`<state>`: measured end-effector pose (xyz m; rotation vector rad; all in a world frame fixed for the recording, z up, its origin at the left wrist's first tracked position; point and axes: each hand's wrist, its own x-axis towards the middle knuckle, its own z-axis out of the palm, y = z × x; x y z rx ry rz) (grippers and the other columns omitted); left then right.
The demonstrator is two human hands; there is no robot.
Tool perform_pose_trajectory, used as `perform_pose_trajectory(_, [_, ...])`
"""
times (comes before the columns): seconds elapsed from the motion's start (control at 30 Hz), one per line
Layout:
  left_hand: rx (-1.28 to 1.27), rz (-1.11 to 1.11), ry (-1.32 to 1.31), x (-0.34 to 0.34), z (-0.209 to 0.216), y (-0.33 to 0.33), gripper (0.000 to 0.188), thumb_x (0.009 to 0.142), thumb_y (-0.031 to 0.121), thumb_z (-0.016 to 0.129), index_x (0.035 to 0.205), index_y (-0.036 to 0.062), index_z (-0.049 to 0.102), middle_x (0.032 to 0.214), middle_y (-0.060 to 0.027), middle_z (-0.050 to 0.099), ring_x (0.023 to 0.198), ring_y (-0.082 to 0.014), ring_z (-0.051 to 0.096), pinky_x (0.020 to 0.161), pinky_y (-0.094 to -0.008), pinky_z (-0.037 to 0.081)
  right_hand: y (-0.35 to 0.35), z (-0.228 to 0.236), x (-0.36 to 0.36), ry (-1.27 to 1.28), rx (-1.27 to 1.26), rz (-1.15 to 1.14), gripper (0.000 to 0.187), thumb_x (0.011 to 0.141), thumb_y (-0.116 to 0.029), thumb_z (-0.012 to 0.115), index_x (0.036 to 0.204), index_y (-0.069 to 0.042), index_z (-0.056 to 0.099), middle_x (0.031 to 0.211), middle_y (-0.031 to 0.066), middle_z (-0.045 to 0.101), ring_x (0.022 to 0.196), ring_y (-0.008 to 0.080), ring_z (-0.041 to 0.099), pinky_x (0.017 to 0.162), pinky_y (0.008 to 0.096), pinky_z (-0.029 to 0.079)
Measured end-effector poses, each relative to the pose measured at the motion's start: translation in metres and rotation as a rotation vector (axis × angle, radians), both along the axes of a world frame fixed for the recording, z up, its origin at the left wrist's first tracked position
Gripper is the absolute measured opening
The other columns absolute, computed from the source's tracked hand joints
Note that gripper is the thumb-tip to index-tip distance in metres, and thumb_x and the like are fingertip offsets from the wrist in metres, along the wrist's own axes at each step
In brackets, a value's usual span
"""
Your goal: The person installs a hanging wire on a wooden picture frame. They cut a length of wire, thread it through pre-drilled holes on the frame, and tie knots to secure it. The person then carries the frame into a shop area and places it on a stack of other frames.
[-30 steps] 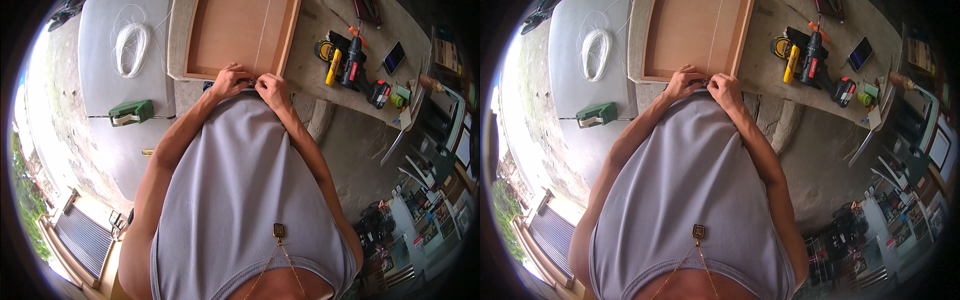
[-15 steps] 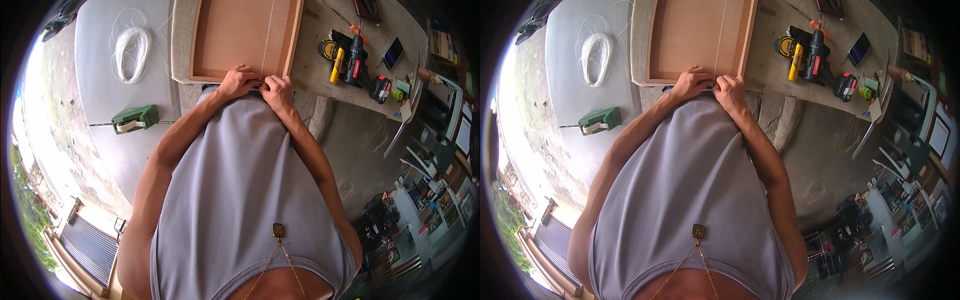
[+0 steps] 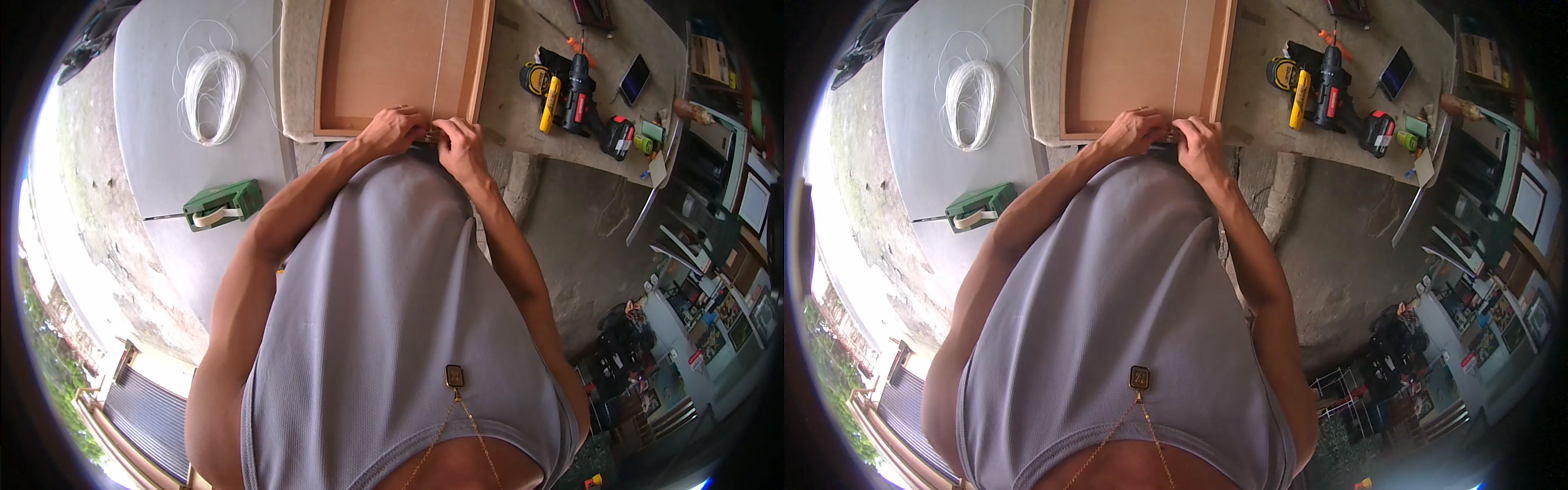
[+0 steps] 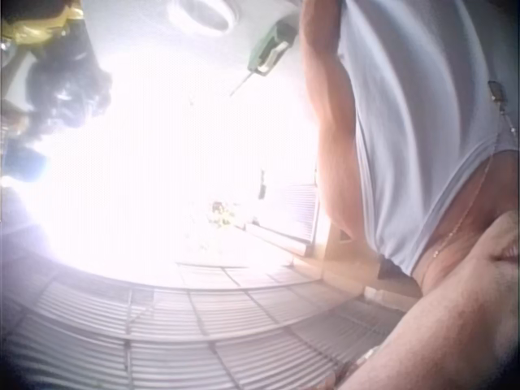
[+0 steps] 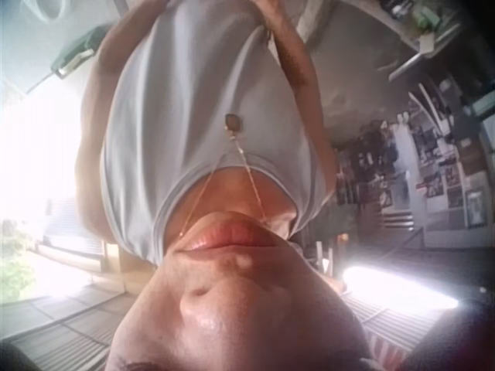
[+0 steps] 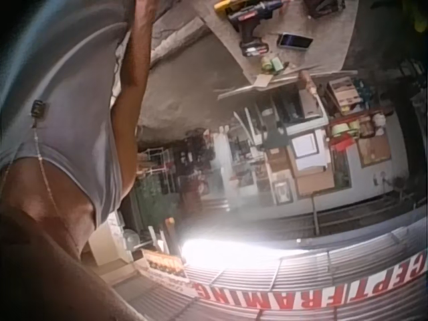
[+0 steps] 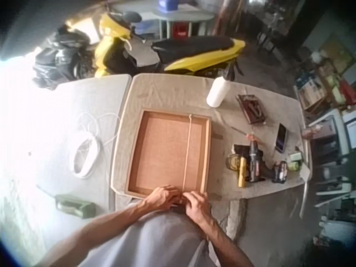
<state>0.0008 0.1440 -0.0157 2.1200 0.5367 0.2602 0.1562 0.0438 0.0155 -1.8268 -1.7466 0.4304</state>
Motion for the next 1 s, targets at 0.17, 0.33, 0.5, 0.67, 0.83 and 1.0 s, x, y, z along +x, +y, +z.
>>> perform_pose_trajectory(0.17, [-0.028, 0.086, -0.057, -0.003, 0.0, -0.001, 0.01, 0.081, 0.013, 0.057, 0.084, 0.003, 0.057, 0.081, -0.0117, 0.058, 0.078, -0.0306, 0.057, 0.069, -0.0391, 0.046, 0.011, -0.004, -0.009, 0.172, 0.149, -0.278, 0.015, 0.071, -0.006, 0.07, 0.081, -0.005, 0.06, 0.073, 0.0075, 0.057, 0.069, 0.0221, 0.057, 0.06, 0.0329, 0.044])
perform_pose_trajectory(0.33, [-0.085, 0.137, -0.067, -0.003, 0.001, -0.002, 0.011, 0.082, 0.012, 0.057, 0.087, 0.0013, 0.058, 0.083, -0.0133, 0.058, 0.079, -0.0305, 0.058, 0.069, -0.0367, 0.047, 0.018, 0.011, -0.003, 0.303, -0.475, -0.363, 0.022, 0.076, -0.02, 0.071, 0.077, 0.0, 0.064, 0.067, 0.0123, 0.061, 0.059, 0.0224, 0.06, 0.055, 0.0313, 0.046])
perform_pose_trajectory(0.5, [-0.231, 0.257, -0.162, -0.001, -0.001, -0.004, 0.01, 0.081, 0.011, 0.06, 0.082, 0.0013, 0.058, 0.08, -0.0141, 0.058, 0.074, -0.031, 0.059, 0.065, -0.0361, 0.047, 0.011, -0.008, 0.002, 0.453, -0.251, -0.124, 0.018, 0.079, -0.017, 0.067, 0.082, 0.001, 0.065, 0.072, 0.0129, 0.062, 0.062, 0.0196, 0.06, 0.057, 0.0311, 0.046])
perform_pose_trajectory(0.67, [-0.363, 0.324, -0.107, -0.003, 0.005, -0.002, 0.013, 0.083, 0.013, 0.059, 0.087, 0.0008, 0.06, 0.08, -0.0129, 0.057, 0.076, -0.0273, 0.058, 0.067, -0.0327, 0.046, 0.027, -0.004, 0.017, 0.387, -0.314, 0.091, 0.014, 0.077, -0.013, 0.062, 0.08, 0.001, 0.064, 0.075, 0.0159, 0.063, 0.066, 0.028, 0.062, 0.062, 0.0359, 0.048])
perform_pose_trajectory(0.83, [-0.402, 0.327, -0.122, 0.001, 0.017, -0.005, 0.017, 0.084, 0.017, 0.06, 0.093, 0.0023, 0.062, 0.082, -0.0095, 0.056, 0.076, -0.0206, 0.056, 0.069, -0.0296, 0.045, 0.061, 0.005, 0.048, 0.56, -0.44, 0.162, 0.017, 0.078, -0.016, 0.059, 0.078, 0.001, 0.062, 0.066, 0.01, 0.061, 0.061, 0.0148, 0.058, 0.057, 0.0306, 0.045])
perform_pose_trajectory(1.0, [-0.467, 0.353, 0.032, 0.006, 0.02, -0.011, 0.022, 0.088, 0.023, 0.058, 0.095, 0.0024, 0.061, 0.081, -0.0042, 0.052, 0.074, -0.0121, 0.051, 0.068, -0.0264, 0.043, 0.076, -0.007, 0.044, 0.916, -0.524, 0.152, 0.017, 0.087, -0.016, 0.058, 0.082, -0.001, 0.062, 0.068, -0.0025, 0.056, 0.064, 0.0032, 0.049, 0.059, 0.0187, 0.041])
